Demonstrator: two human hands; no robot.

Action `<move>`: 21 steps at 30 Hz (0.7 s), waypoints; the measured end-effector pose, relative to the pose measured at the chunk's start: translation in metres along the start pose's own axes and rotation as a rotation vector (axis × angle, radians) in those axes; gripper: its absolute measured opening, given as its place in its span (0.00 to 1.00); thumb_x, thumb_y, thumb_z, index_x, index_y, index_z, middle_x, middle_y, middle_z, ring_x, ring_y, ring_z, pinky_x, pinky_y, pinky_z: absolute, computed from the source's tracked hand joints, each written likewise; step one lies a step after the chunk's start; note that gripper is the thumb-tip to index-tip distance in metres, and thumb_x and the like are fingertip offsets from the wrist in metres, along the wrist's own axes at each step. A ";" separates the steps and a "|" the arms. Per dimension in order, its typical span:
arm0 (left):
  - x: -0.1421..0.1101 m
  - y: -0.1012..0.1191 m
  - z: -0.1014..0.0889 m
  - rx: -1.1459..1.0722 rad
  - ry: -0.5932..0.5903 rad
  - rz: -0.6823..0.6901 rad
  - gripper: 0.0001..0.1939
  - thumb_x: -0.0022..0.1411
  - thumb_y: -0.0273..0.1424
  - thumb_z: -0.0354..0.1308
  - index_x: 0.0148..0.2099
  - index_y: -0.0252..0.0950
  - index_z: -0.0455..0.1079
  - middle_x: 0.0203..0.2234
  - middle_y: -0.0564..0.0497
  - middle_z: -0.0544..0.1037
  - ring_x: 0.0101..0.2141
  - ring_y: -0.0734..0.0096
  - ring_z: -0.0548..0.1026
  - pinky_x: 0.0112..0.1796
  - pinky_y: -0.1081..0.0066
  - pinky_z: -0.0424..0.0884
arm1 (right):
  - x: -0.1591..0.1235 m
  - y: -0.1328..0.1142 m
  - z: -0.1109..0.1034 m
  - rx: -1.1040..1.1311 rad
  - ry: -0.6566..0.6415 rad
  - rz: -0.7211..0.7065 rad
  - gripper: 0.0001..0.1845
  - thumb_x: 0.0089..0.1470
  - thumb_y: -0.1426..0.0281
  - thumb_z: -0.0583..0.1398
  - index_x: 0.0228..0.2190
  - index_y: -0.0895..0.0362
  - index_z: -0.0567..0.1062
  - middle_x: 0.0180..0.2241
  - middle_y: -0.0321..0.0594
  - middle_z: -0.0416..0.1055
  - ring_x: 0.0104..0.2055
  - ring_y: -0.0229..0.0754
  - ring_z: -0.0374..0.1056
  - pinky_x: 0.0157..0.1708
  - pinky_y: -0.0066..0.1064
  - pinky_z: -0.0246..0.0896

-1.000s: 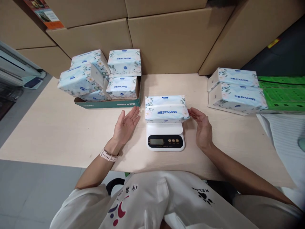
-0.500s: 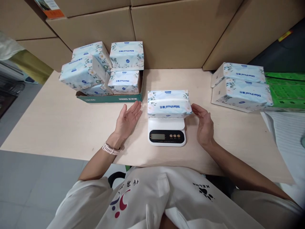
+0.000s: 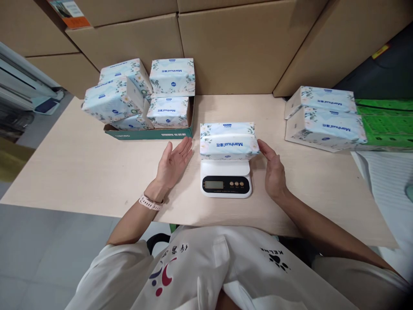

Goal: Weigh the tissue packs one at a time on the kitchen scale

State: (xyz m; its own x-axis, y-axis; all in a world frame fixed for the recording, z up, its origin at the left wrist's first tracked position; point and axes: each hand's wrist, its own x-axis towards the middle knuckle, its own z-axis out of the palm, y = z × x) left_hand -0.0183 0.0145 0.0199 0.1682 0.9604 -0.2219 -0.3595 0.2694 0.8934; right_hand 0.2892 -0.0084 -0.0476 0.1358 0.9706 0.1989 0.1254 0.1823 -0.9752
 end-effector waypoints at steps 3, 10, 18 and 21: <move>0.000 0.000 0.000 0.004 -0.008 -0.003 0.38 0.74 0.55 0.39 0.71 0.36 0.66 0.75 0.47 0.59 0.76 0.62 0.54 0.75 0.60 0.51 | -0.001 0.002 0.000 0.009 -0.036 0.024 0.37 0.67 0.40 0.44 0.67 0.43 0.68 0.71 0.33 0.64 0.77 0.50 0.54 0.79 0.55 0.40; -0.002 0.000 0.001 0.118 -0.060 0.067 0.41 0.72 0.58 0.41 0.75 0.39 0.59 0.77 0.49 0.52 0.78 0.61 0.46 0.76 0.58 0.46 | 0.001 0.005 -0.002 0.004 -0.080 0.031 0.38 0.66 0.39 0.45 0.68 0.40 0.65 0.73 0.29 0.59 0.78 0.50 0.51 0.80 0.55 0.38; -0.004 -0.002 0.019 0.154 -0.198 0.096 0.41 0.68 0.63 0.47 0.72 0.45 0.64 0.77 0.59 0.50 0.78 0.60 0.37 0.77 0.58 0.37 | 0.002 -0.002 0.010 0.060 -0.144 0.036 0.39 0.65 0.38 0.46 0.70 0.39 0.61 0.74 0.28 0.57 0.78 0.47 0.50 0.80 0.54 0.38; -0.002 0.002 0.040 0.115 -0.300 0.075 0.39 0.66 0.62 0.55 0.70 0.47 0.69 0.77 0.62 0.51 0.78 0.59 0.32 0.77 0.58 0.32 | 0.006 -0.006 0.014 0.089 -0.148 0.016 0.39 0.64 0.37 0.48 0.68 0.40 0.64 0.72 0.31 0.61 0.77 0.47 0.53 0.79 0.53 0.44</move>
State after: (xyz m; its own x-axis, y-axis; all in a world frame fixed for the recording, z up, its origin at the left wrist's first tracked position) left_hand 0.0175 0.0099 0.0374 0.4141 0.9092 -0.0441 -0.2784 0.1726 0.9448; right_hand 0.2760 -0.0019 -0.0416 -0.0101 0.9849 0.1729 0.0356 0.1731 -0.9843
